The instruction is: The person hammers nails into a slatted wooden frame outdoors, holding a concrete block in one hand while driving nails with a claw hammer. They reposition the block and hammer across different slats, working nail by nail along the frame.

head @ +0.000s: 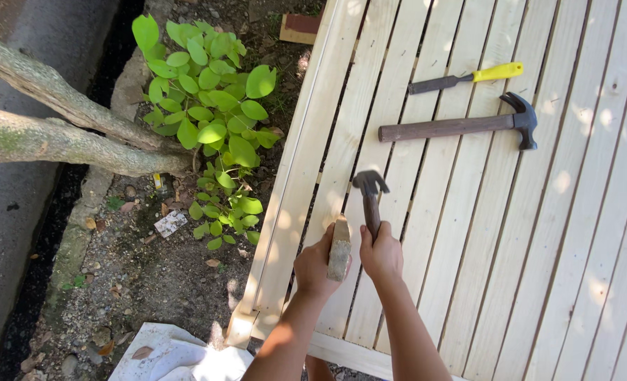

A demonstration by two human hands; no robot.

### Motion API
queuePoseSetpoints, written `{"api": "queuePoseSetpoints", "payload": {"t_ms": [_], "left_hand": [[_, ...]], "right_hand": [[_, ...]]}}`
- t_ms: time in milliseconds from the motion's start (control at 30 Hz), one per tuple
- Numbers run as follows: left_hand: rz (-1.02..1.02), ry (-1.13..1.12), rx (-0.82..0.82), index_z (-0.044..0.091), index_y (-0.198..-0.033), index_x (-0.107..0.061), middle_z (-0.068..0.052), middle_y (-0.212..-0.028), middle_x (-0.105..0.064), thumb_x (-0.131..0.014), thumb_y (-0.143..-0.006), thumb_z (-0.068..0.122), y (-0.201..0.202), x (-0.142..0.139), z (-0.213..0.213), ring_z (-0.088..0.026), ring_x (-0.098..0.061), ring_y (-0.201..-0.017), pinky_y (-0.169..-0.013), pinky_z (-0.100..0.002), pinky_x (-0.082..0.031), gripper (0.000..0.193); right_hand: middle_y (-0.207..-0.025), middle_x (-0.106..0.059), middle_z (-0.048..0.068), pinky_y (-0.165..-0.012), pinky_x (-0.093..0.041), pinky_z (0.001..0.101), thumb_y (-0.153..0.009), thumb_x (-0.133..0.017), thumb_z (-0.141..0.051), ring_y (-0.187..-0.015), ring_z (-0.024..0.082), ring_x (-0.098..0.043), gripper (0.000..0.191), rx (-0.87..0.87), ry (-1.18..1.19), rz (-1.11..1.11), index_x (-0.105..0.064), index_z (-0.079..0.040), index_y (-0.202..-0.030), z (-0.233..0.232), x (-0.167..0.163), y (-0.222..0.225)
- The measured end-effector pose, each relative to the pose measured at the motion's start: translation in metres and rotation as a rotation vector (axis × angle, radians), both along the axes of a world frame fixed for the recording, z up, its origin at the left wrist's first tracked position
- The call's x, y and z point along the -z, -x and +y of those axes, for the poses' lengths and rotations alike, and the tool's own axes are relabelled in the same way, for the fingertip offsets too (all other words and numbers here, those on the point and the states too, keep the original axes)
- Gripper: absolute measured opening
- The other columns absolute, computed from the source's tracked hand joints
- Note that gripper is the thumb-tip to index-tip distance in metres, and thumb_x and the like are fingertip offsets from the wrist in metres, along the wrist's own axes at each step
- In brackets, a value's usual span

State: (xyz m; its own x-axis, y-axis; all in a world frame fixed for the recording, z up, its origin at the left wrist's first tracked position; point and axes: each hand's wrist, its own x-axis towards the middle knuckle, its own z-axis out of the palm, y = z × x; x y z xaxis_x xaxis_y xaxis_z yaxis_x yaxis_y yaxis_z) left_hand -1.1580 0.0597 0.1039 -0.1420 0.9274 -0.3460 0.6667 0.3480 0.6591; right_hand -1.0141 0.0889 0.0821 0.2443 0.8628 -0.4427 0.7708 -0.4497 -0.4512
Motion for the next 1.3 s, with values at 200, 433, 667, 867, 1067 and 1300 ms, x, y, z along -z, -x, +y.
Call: {"api": "queuePoseSetpoints", "payload": {"t_ms": [200,433,667,867,1067,1300], "left_hand": [[-0.007,-0.035,-0.007,0.015,-0.141,-0.056,-0.013,-0.072,-0.072,-0.076,-0.076,0.033,0.002,-0.004,0.001,-0.037,-0.071,-0.067,-0.059,-0.048,-0.056,0.071],[-0.007,-0.008,0.010,0.015,-0.146,-0.053,-0.012,-0.075,-0.073,-0.070,-0.079,0.026,0.002,-0.007,-0.001,-0.036,-0.070,-0.067,-0.057,-0.048,-0.055,0.070],[0.013,-0.058,0.013,0.014,-0.145,-0.054,-0.012,-0.073,-0.071,-0.071,-0.081,0.030,0.005,0.005,-0.002,-0.034,-0.070,-0.066,-0.055,-0.047,-0.053,0.068],[-0.003,-0.055,0.016,0.010,-0.144,-0.053,-0.012,-0.074,-0.072,-0.072,-0.080,0.031,0.005,0.012,-0.007,-0.034,-0.070,-0.067,-0.055,-0.047,-0.053,0.070],[-0.007,-0.070,-0.002,0.012,-0.145,-0.055,-0.012,-0.073,-0.072,-0.072,-0.077,0.030,0.005,0.008,-0.008,-0.033,-0.070,-0.067,-0.057,-0.046,-0.054,0.073],[0.027,-0.116,-0.027,0.016,-0.144,-0.057,-0.009,-0.075,-0.073,-0.071,-0.081,0.030,0.005,0.009,-0.008,-0.032,-0.069,-0.068,-0.060,-0.043,-0.055,0.066]], "right_hand": [[-0.080,-0.069,0.025,-0.062,-0.054,0.0530,-0.099,-0.057,-0.037,-0.073,0.047,-0.069,0.035,0.032,-0.418,0.156,-0.055,-0.003,-0.106,-0.015,0.001,-0.006],[-0.078,-0.071,0.024,-0.064,-0.051,0.0512,-0.099,-0.063,-0.038,-0.074,0.045,-0.068,0.033,-0.055,0.043,0.063,-0.057,-0.006,-0.102,0.003,-0.016,-0.012],[-0.075,-0.055,0.019,-0.060,-0.044,0.0342,-0.106,-0.060,-0.019,-0.063,0.028,-0.051,0.023,-0.211,-0.632,0.868,-0.050,0.001,-0.107,0.015,-0.016,-0.032],[-0.062,-0.061,0.011,-0.054,-0.039,0.0356,-0.101,-0.071,-0.023,-0.052,0.019,-0.048,0.029,-0.368,-0.170,0.002,-0.055,0.001,-0.102,0.018,0.021,0.001],[-0.066,-0.062,0.020,-0.053,-0.049,0.0460,-0.100,-0.060,-0.034,-0.054,0.039,-0.061,0.034,-0.080,-0.513,0.513,-0.055,-0.001,-0.106,0.012,0.010,-0.030],[-0.072,-0.069,0.026,-0.057,-0.048,0.0517,-0.101,-0.065,-0.032,-0.067,0.048,-0.065,0.034,-0.374,-0.073,-0.011,-0.053,-0.001,-0.108,0.043,0.011,0.003]]}}
